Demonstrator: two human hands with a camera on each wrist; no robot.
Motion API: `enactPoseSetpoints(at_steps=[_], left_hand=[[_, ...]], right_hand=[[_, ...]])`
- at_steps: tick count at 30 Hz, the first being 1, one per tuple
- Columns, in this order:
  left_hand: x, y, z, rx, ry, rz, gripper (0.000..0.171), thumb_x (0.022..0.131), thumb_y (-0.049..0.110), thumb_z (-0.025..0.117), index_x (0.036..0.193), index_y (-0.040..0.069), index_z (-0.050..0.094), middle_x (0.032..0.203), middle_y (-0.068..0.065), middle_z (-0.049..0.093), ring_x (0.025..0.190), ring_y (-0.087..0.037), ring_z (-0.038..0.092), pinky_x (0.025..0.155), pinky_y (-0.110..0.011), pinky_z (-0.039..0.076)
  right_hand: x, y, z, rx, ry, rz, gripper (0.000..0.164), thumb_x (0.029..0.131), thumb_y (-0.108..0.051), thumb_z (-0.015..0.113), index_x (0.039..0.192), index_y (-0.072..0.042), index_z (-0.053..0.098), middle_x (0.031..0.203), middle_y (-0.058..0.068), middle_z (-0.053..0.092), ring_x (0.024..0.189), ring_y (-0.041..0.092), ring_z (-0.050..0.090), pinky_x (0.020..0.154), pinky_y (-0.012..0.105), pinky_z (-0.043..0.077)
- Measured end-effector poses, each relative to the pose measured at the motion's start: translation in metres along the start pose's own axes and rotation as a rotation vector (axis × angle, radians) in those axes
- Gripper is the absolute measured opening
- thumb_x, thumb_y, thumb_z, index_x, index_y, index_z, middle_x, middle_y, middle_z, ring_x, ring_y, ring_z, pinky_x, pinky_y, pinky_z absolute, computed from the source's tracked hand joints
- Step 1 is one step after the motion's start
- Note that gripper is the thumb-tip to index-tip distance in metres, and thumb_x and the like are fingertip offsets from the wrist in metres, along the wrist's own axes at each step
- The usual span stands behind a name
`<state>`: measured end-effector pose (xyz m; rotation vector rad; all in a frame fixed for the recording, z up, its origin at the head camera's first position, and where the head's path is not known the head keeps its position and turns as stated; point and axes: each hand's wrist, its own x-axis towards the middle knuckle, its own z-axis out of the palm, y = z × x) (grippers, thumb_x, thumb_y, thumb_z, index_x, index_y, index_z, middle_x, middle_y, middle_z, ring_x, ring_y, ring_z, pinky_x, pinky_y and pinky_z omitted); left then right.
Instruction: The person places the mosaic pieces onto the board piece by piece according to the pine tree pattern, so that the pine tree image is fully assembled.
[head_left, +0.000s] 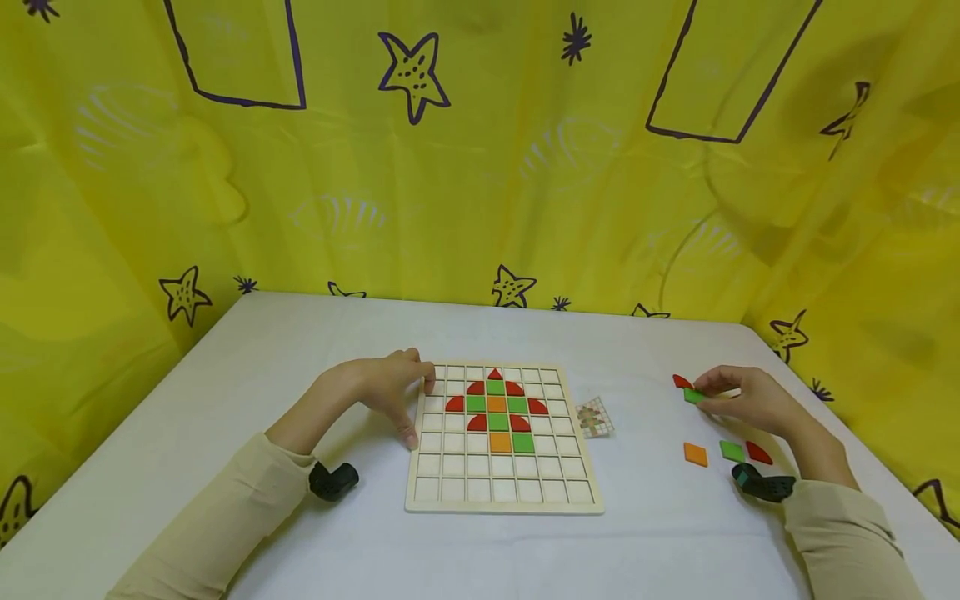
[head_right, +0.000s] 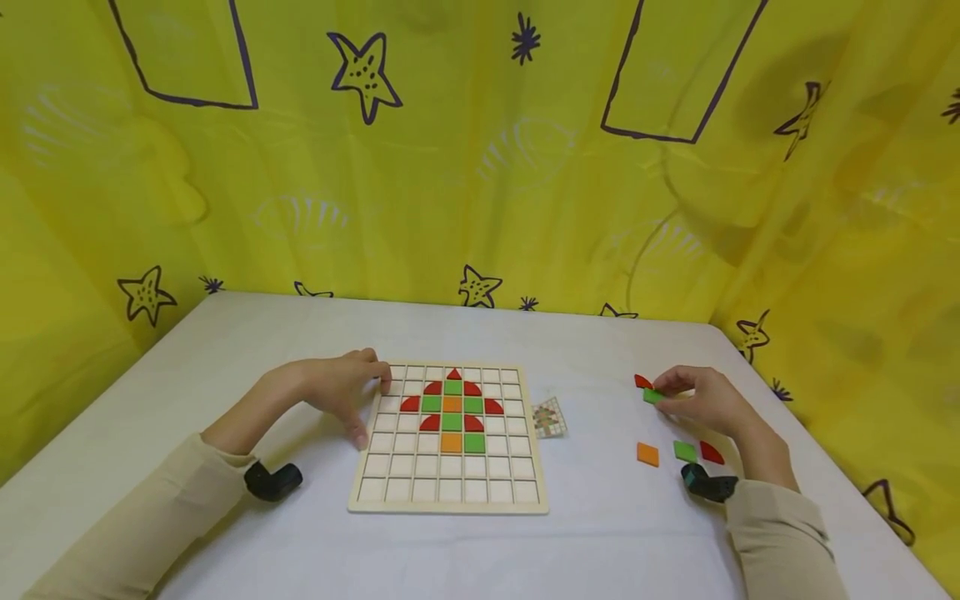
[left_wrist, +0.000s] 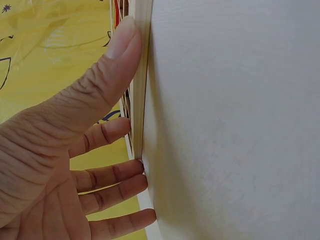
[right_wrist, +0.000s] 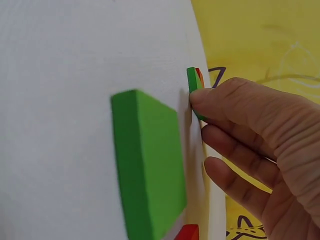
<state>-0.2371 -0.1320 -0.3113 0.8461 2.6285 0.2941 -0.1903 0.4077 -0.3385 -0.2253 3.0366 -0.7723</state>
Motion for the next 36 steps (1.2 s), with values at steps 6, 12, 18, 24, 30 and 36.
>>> enactPoseSetpoints(at_steps=[6, 12, 18, 24, 30, 36], left_hand=[[-0.001, -0.001, 0.001, -0.003, 0.001, 0.004, 0.068, 0.062, 0.042, 0.098, 0.111, 0.019, 0.056, 0.117, -0.006, 0.049, 0.113, -0.025, 0.047, 0.087, -0.044, 0.048], [-0.002, 0.0, 0.002, -0.004, -0.001, 0.014, 0.067, 0.063, 0.039, 0.098, 0.11, 0.018, 0.056, 0.114, -0.005, 0.048, 0.112, -0.024, 0.047, 0.087, -0.043, 0.048], [-0.003, 0.003, 0.002, -0.007, -0.004, 0.015, 0.065, 0.063, 0.038, 0.099, 0.108, 0.018, 0.056, 0.114, -0.004, 0.048, 0.112, -0.024, 0.047, 0.088, -0.043, 0.048], [-0.003, 0.004, 0.0, 0.001, -0.001, 0.014, 0.066, 0.064, 0.039, 0.098, 0.11, 0.018, 0.056, 0.114, -0.005, 0.049, 0.113, -0.024, 0.047, 0.09, -0.044, 0.048], [-0.003, 0.003, -0.002, 0.011, 0.006, 0.018, 0.066, 0.064, 0.039, 0.098, 0.11, 0.018, 0.056, 0.115, -0.005, 0.049, 0.113, -0.024, 0.047, 0.09, -0.044, 0.048], [-0.002, 0.002, -0.001, 0.011, 0.008, 0.023, 0.066, 0.064, 0.039, 0.098, 0.11, 0.018, 0.056, 0.115, -0.005, 0.049, 0.113, -0.024, 0.047, 0.09, -0.044, 0.048]], right_hand=[[0.004, -0.003, 0.003, -0.036, -0.003, -0.015, 0.027, 0.085, -0.014, 0.082, 0.105, -0.002, 0.068, 0.096, 0.004, 0.069, 0.093, 0.025, 0.061, 0.079, 0.03, 0.051], [0.005, -0.004, 0.006, -0.023, -0.006, -0.035, 0.031, 0.081, -0.01, 0.084, 0.102, 0.001, 0.064, 0.092, 0.004, 0.067, 0.085, 0.021, 0.059, 0.072, 0.019, 0.05], [0.003, -0.006, 0.006, 0.005, 0.006, -0.042, 0.034, 0.08, -0.008, 0.085, 0.103, 0.003, 0.063, 0.094, 0.006, 0.068, 0.085, 0.02, 0.061, 0.072, 0.018, 0.051], [0.006, -0.017, 0.004, 0.027, 0.034, -0.102, 0.033, 0.08, -0.006, 0.085, 0.104, 0.003, 0.064, 0.095, 0.008, 0.069, 0.082, 0.012, 0.061, 0.074, 0.018, 0.052], [0.01, -0.039, -0.001, 0.068, 0.073, -0.199, 0.029, 0.08, -0.003, 0.085, 0.102, 0.003, 0.066, 0.093, 0.008, 0.071, 0.08, 0.005, 0.062, 0.072, 0.02, 0.053], [0.01, -0.055, -0.001, 0.098, 0.085, -0.262, 0.024, 0.082, 0.002, 0.082, 0.101, 0.002, 0.066, 0.091, 0.007, 0.07, 0.079, 0.006, 0.063, 0.071, 0.02, 0.053]])
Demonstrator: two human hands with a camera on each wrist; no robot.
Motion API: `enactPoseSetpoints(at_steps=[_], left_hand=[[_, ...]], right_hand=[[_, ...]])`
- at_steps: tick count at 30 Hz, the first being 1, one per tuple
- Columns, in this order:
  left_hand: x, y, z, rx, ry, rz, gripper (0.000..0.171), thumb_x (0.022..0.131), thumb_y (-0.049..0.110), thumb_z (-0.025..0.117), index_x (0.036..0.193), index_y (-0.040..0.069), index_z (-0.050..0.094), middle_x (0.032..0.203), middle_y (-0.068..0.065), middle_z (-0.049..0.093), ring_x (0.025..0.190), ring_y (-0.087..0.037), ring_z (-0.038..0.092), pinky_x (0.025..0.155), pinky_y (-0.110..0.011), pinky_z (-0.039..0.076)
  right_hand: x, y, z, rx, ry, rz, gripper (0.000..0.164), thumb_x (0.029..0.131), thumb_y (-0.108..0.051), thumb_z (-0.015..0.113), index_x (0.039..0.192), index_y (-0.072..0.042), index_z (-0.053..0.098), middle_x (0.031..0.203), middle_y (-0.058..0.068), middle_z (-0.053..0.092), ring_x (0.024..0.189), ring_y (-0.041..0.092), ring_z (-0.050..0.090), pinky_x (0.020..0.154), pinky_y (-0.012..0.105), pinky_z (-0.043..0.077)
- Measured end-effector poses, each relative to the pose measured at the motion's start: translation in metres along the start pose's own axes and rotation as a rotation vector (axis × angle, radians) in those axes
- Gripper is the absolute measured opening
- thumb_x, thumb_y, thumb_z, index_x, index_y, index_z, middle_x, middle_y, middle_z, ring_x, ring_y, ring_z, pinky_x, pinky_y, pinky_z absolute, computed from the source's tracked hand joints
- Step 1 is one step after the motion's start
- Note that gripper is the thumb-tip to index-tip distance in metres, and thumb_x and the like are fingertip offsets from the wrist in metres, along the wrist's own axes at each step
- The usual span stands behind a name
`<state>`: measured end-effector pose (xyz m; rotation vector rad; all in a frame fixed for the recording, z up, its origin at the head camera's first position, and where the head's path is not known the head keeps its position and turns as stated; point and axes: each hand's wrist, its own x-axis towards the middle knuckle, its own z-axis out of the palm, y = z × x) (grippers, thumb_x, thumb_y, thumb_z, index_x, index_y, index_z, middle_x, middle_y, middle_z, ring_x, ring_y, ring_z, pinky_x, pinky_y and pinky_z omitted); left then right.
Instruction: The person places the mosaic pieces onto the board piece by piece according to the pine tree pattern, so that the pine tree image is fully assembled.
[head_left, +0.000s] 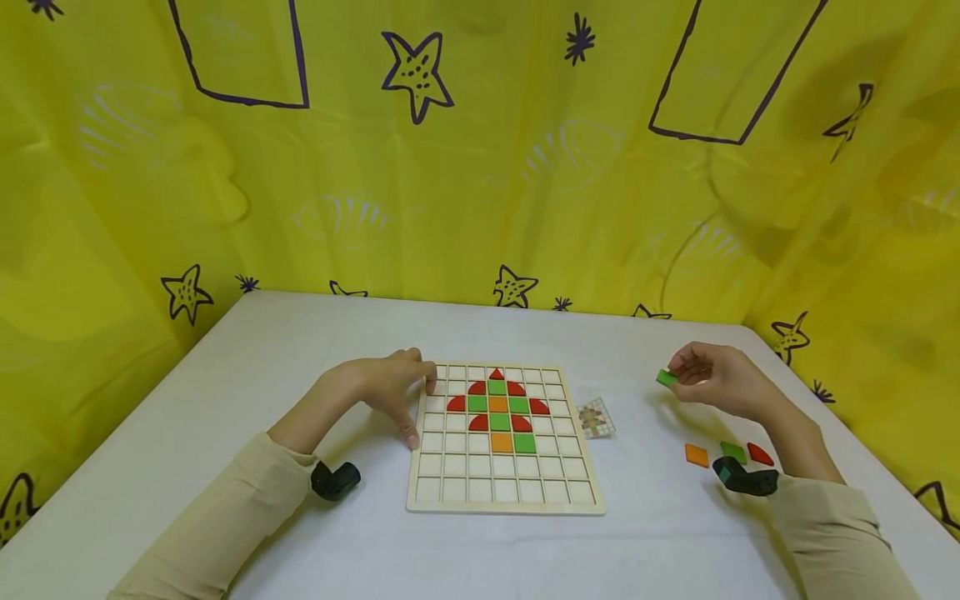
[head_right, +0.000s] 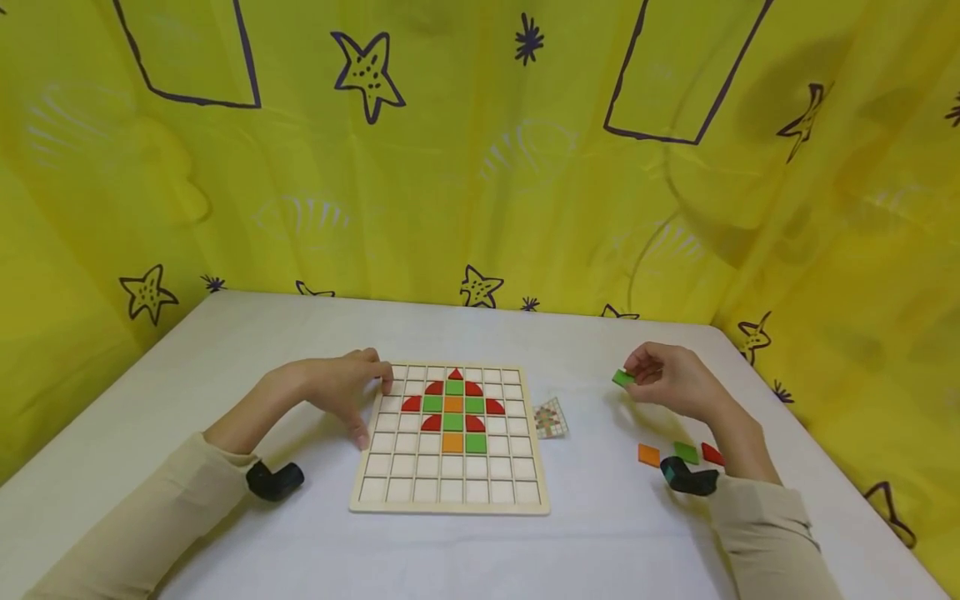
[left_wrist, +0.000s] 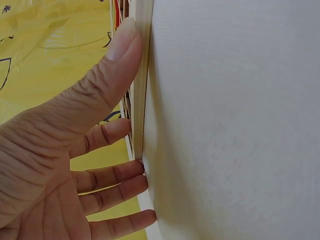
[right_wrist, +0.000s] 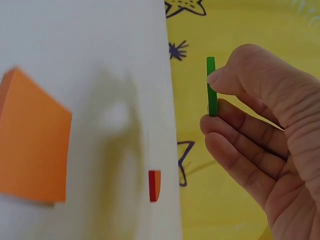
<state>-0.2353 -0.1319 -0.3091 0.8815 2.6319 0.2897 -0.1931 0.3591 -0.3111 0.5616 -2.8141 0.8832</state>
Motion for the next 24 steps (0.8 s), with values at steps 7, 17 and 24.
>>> enactPoseSetpoints(at_steps=[7, 17, 24], left_hand=[[-0.001, 0.0, 0.0, -0.007, -0.002, -0.001, 0.065, 0.063, 0.039, 0.098, 0.109, 0.019, 0.056, 0.115, -0.005, 0.049, 0.113, -0.024, 0.047, 0.092, -0.044, 0.048], [-0.001, 0.0, -0.001, -0.016, -0.001, -0.011, 0.067, 0.063, 0.04, 0.099, 0.109, 0.018, 0.056, 0.117, -0.005, 0.049, 0.114, -0.024, 0.046, 0.093, -0.045, 0.047], [-0.001, 0.001, 0.0, -0.014, 0.002, -0.013, 0.066, 0.063, 0.04, 0.099, 0.109, 0.018, 0.056, 0.117, -0.006, 0.049, 0.113, -0.024, 0.046, 0.093, -0.045, 0.047]], right_hand=[[0.008, -0.017, 0.007, 0.023, 0.018, -0.114, 0.025, 0.079, 0.007, 0.081, 0.098, 0.0, 0.067, 0.09, 0.004, 0.069, 0.078, 0.007, 0.063, 0.073, 0.018, 0.053], [0.016, -0.053, 0.018, 0.024, 0.007, -0.196, 0.027, 0.079, 0.006, 0.082, 0.098, -0.005, 0.068, 0.092, 0.0, 0.07, 0.082, 0.008, 0.065, 0.077, 0.026, 0.056], [0.02, -0.076, 0.029, 0.042, -0.035, -0.231, 0.029, 0.078, 0.006, 0.083, 0.098, -0.009, 0.068, 0.094, -0.003, 0.069, 0.084, 0.016, 0.067, 0.079, 0.022, 0.055]])
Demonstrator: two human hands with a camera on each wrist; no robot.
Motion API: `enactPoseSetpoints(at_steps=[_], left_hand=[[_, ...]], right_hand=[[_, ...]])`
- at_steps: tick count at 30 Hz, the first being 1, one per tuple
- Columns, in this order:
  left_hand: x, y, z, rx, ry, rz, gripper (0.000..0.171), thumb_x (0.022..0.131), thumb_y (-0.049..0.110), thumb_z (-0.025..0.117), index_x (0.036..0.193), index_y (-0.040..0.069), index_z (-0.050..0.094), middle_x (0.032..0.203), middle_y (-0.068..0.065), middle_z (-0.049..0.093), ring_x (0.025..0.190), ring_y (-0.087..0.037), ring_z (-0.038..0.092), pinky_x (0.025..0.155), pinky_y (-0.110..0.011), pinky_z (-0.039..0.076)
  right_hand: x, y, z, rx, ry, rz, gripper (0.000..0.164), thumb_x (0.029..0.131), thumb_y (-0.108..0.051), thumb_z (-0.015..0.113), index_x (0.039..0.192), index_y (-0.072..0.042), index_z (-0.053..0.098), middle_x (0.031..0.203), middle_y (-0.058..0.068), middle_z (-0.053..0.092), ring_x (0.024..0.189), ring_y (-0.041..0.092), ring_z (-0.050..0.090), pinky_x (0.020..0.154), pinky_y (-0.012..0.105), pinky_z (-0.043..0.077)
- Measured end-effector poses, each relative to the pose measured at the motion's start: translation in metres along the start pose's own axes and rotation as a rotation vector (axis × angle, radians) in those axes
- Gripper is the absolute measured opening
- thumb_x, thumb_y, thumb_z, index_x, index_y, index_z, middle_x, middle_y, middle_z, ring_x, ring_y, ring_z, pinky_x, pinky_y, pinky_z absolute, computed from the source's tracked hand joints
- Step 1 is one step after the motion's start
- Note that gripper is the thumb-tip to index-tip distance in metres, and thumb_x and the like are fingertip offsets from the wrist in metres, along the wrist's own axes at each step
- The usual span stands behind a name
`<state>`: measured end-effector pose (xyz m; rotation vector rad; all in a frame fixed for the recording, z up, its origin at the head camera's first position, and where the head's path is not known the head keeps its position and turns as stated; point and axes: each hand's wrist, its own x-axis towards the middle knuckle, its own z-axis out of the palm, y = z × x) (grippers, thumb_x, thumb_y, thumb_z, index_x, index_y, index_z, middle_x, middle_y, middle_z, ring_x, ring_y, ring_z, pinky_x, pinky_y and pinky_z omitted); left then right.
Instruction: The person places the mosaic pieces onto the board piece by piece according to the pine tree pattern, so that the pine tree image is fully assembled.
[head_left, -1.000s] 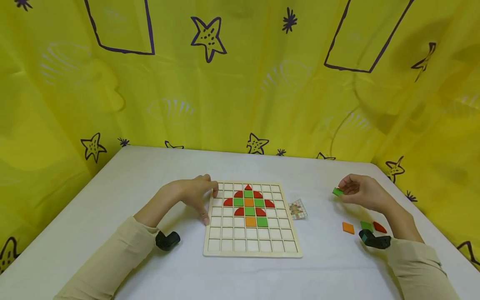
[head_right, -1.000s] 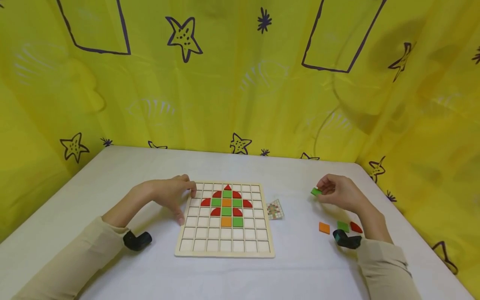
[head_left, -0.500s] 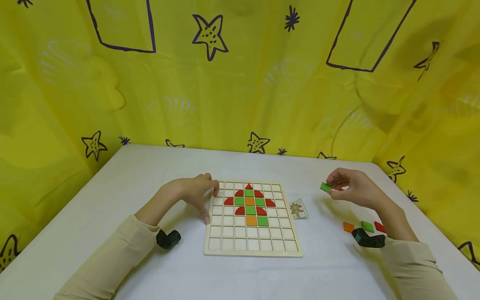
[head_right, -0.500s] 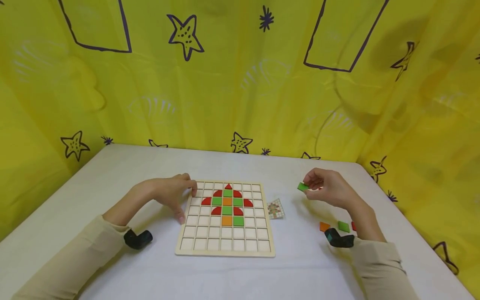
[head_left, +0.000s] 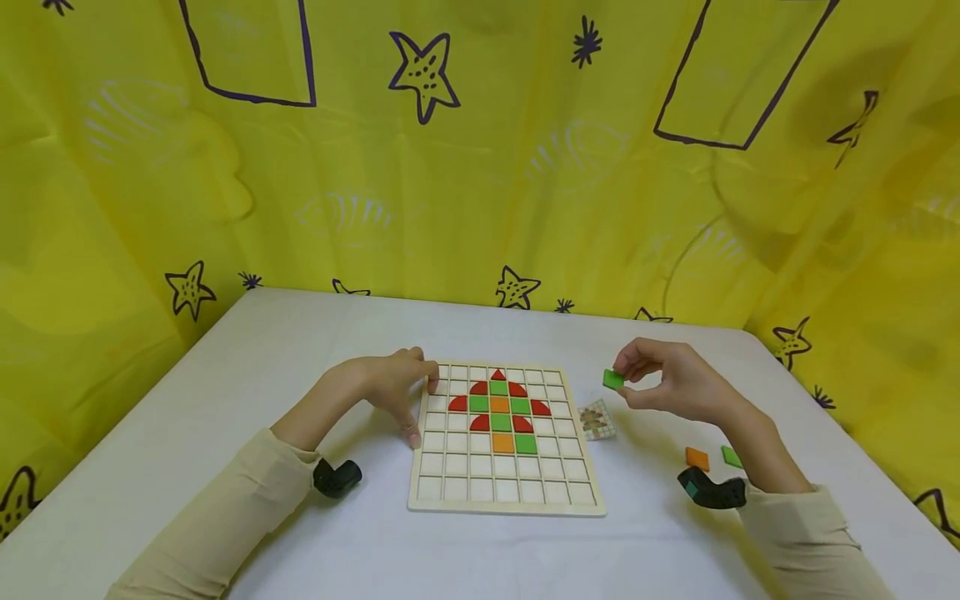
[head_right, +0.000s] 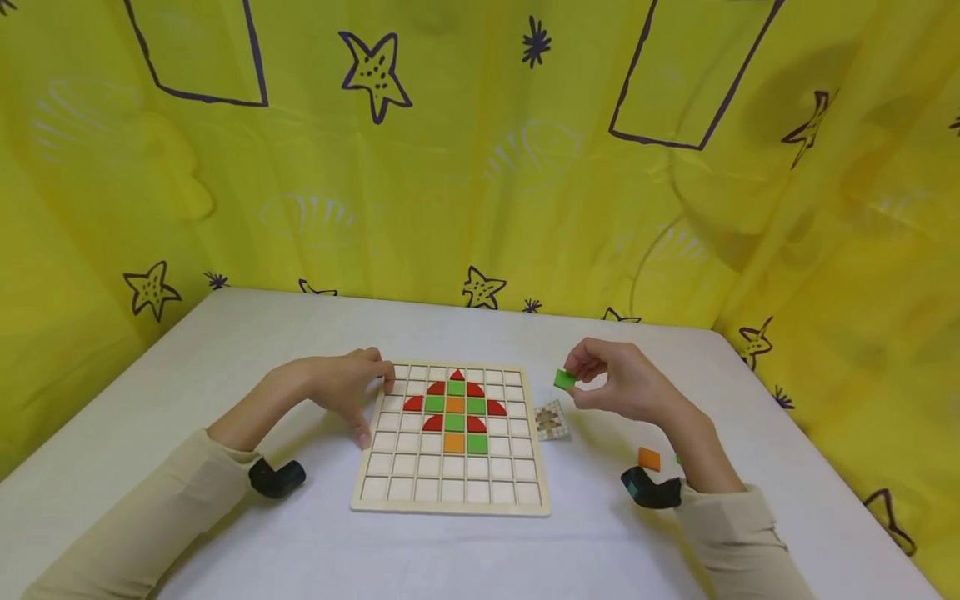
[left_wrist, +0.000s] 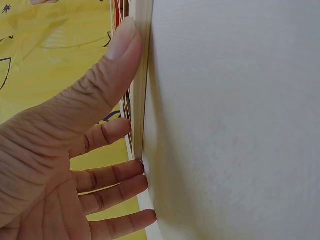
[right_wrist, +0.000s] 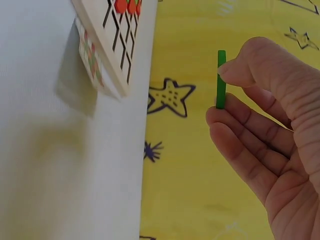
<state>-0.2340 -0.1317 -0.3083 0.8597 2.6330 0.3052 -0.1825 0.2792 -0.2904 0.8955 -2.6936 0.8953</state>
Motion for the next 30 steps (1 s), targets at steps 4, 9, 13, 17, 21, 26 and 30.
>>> enactPoseSetpoints(at_steps=[4, 9, 13, 17, 21, 26, 30], left_hand=[[-0.001, -0.001, -0.001, 0.002, -0.001, 0.007, 0.066, 0.063, 0.04, 0.098, 0.109, 0.018, 0.056, 0.116, -0.006, 0.049, 0.112, -0.024, 0.046, 0.093, -0.044, 0.046], [-0.001, -0.001, 0.0, -0.004, 0.001, 0.002, 0.066, 0.063, 0.04, 0.099, 0.109, 0.019, 0.057, 0.116, -0.005, 0.049, 0.113, -0.024, 0.046, 0.092, -0.044, 0.046], [0.0, -0.002, 0.0, 0.002, 0.002, 0.01, 0.066, 0.063, 0.04, 0.099, 0.108, 0.018, 0.056, 0.115, -0.006, 0.049, 0.112, -0.024, 0.046, 0.092, -0.043, 0.046], [0.001, -0.001, 0.0, 0.011, 0.001, 0.013, 0.066, 0.063, 0.041, 0.099, 0.107, 0.018, 0.056, 0.114, -0.006, 0.049, 0.111, -0.024, 0.046, 0.092, -0.043, 0.046], [0.001, -0.001, 0.001, 0.009, -0.001, 0.007, 0.066, 0.063, 0.041, 0.099, 0.107, 0.018, 0.056, 0.114, -0.006, 0.049, 0.111, -0.024, 0.046, 0.092, -0.043, 0.046], [0.0, -0.001, 0.001, -0.003, -0.002, 0.0, 0.065, 0.063, 0.04, 0.099, 0.107, 0.019, 0.055, 0.115, -0.005, 0.049, 0.111, -0.024, 0.046, 0.093, -0.043, 0.046], [0.0, 0.0, 0.0, -0.006, -0.001, -0.002, 0.065, 0.063, 0.039, 0.099, 0.107, 0.019, 0.055, 0.115, -0.005, 0.049, 0.112, -0.024, 0.046, 0.093, -0.043, 0.046]], right_hand=[[0.005, -0.008, 0.008, 0.006, -0.025, -0.002, 0.03, 0.077, 0.007, 0.082, 0.097, -0.011, 0.067, 0.094, -0.004, 0.069, 0.085, 0.018, 0.067, 0.08, 0.023, 0.055], [0.011, -0.016, 0.017, 0.003, -0.057, -0.008, 0.029, 0.078, 0.005, 0.082, 0.098, -0.011, 0.067, 0.094, -0.005, 0.069, 0.086, 0.017, 0.068, 0.082, 0.031, 0.056], [0.015, -0.021, 0.024, 0.013, -0.093, -0.013, 0.029, 0.078, 0.002, 0.082, 0.099, -0.011, 0.067, 0.095, -0.006, 0.069, 0.087, 0.024, 0.068, 0.083, 0.037, 0.057], [0.02, -0.028, 0.03, 0.031, -0.127, -0.012, 0.029, 0.078, 0.001, 0.082, 0.099, -0.013, 0.067, 0.093, -0.008, 0.07, 0.089, 0.028, 0.068, 0.084, 0.041, 0.056], [0.026, -0.034, 0.036, 0.047, -0.149, -0.044, 0.027, 0.08, 0.0, 0.08, 0.099, -0.013, 0.066, 0.093, -0.008, 0.07, 0.089, 0.028, 0.068, 0.085, 0.038, 0.056], [0.033, -0.04, 0.043, 0.042, -0.171, -0.083, 0.025, 0.081, -0.001, 0.079, 0.099, -0.012, 0.066, 0.094, -0.007, 0.07, 0.089, 0.026, 0.068, 0.084, 0.033, 0.056], [0.038, -0.046, 0.048, 0.047, -0.196, -0.084, 0.024, 0.081, -0.002, 0.079, 0.1, -0.011, 0.066, 0.096, -0.005, 0.07, 0.091, 0.025, 0.068, 0.085, 0.035, 0.056]])
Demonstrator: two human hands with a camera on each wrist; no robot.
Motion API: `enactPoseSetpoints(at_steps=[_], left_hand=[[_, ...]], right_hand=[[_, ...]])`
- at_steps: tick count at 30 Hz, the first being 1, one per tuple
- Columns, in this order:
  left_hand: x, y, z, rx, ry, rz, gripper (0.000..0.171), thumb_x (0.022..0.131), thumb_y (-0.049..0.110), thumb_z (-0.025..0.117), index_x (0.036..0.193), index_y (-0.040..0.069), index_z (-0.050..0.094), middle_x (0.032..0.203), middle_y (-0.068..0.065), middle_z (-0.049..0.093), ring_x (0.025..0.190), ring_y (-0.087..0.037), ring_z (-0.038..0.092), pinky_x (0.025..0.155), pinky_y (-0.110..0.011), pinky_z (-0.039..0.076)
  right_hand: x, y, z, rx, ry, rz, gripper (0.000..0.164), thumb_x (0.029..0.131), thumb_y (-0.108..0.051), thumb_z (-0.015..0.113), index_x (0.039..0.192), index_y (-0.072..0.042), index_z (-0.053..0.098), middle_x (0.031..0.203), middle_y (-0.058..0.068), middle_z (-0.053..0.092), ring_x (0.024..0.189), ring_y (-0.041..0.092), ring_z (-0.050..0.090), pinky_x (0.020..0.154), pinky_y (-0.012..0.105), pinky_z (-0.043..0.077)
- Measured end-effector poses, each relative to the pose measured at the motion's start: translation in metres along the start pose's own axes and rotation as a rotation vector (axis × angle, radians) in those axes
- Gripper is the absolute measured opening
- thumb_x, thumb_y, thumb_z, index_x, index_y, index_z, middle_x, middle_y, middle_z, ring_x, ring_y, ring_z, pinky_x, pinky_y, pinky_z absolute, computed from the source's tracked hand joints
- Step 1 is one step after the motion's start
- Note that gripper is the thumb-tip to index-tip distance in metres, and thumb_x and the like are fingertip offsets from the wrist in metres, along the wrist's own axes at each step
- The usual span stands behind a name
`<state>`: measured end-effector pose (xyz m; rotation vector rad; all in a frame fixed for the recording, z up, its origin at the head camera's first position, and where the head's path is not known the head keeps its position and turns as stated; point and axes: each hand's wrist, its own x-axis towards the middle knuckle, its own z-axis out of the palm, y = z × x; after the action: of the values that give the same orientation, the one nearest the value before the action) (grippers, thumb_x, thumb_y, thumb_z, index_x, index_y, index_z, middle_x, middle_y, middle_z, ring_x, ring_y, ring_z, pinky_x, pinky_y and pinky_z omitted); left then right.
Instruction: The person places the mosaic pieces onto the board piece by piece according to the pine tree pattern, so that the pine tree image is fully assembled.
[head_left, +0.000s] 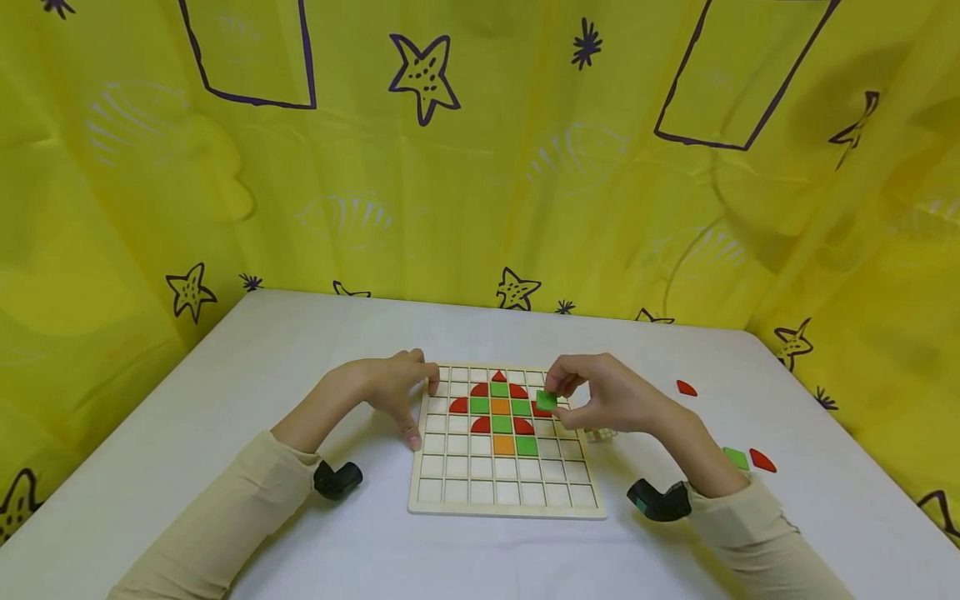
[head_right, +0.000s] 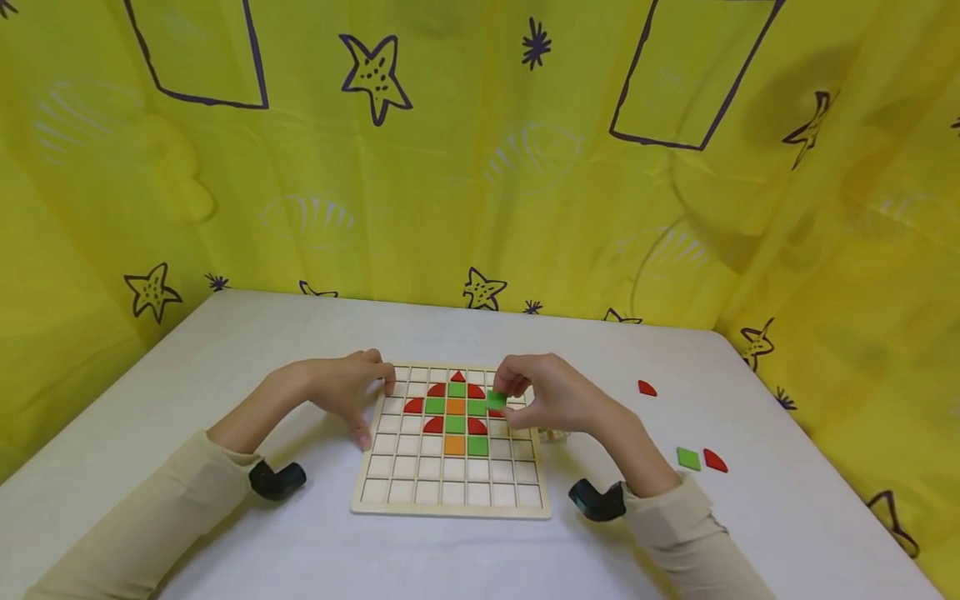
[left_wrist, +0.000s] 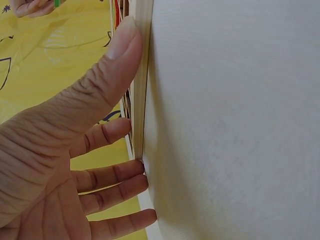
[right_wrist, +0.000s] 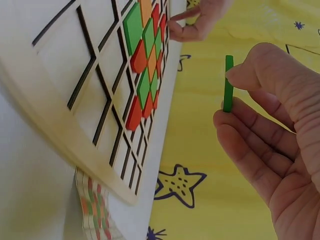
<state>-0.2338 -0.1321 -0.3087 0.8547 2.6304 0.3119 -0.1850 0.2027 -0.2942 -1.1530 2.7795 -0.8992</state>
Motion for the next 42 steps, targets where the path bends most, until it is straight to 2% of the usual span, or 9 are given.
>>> enactPoseSetpoints(at_steps=[11, 15, 22, 27, 42], left_hand=[[0.0, -0.002, 0.0, 0.022, -0.001, 0.028, 0.067, 0.064, 0.041, 0.098, 0.11, 0.017, 0.056, 0.116, -0.005, 0.049, 0.114, -0.024, 0.045, 0.096, -0.043, 0.044], [0.0, -0.001, 0.0, 0.014, 0.002, 0.03, 0.067, 0.063, 0.04, 0.099, 0.109, 0.017, 0.056, 0.115, -0.005, 0.049, 0.113, -0.023, 0.045, 0.095, -0.043, 0.044], [-0.001, 0.0, -0.001, 0.012, 0.0, 0.018, 0.067, 0.062, 0.041, 0.099, 0.109, 0.018, 0.056, 0.114, -0.005, 0.049, 0.113, -0.023, 0.045, 0.094, -0.043, 0.044], [-0.001, 0.0, -0.001, 0.01, 0.001, 0.017, 0.067, 0.062, 0.041, 0.099, 0.109, 0.018, 0.056, 0.115, -0.005, 0.049, 0.113, -0.023, 0.045, 0.093, -0.042, 0.045], [0.0, -0.003, -0.001, 0.012, 0.0, 0.016, 0.067, 0.062, 0.043, 0.098, 0.109, 0.019, 0.056, 0.114, -0.004, 0.049, 0.112, -0.022, 0.045, 0.092, -0.042, 0.045]], right_hand=[[0.016, -0.015, 0.019, 0.022, -0.073, -0.016, 0.023, 0.082, -0.004, 0.079, 0.099, -0.012, 0.067, 0.094, -0.007, 0.069, 0.091, 0.024, 0.068, 0.086, 0.041, 0.057], [0.02, -0.018, 0.026, 0.002, -0.11, -0.033, 0.02, 0.083, -0.006, 0.077, 0.098, -0.013, 0.066, 0.094, -0.008, 0.068, 0.091, 0.019, 0.068, 0.086, 0.038, 0.057], [0.028, -0.023, 0.038, -0.007, -0.149, -0.078, 0.02, 0.082, -0.004, 0.077, 0.098, -0.011, 0.067, 0.092, -0.006, 0.067, 0.086, 0.02, 0.066, 0.081, 0.033, 0.057], [0.033, -0.024, 0.047, 0.008, -0.182, -0.089, 0.021, 0.082, -0.004, 0.079, 0.098, -0.011, 0.067, 0.091, -0.007, 0.067, 0.085, 0.012, 0.066, 0.081, 0.029, 0.058], [0.043, -0.031, 0.06, -0.086, -0.253, -0.065, 0.019, 0.084, -0.008, 0.081, 0.099, -0.012, 0.069, 0.091, -0.008, 0.066, 0.082, 0.009, 0.059, 0.077, 0.023, 0.052]])
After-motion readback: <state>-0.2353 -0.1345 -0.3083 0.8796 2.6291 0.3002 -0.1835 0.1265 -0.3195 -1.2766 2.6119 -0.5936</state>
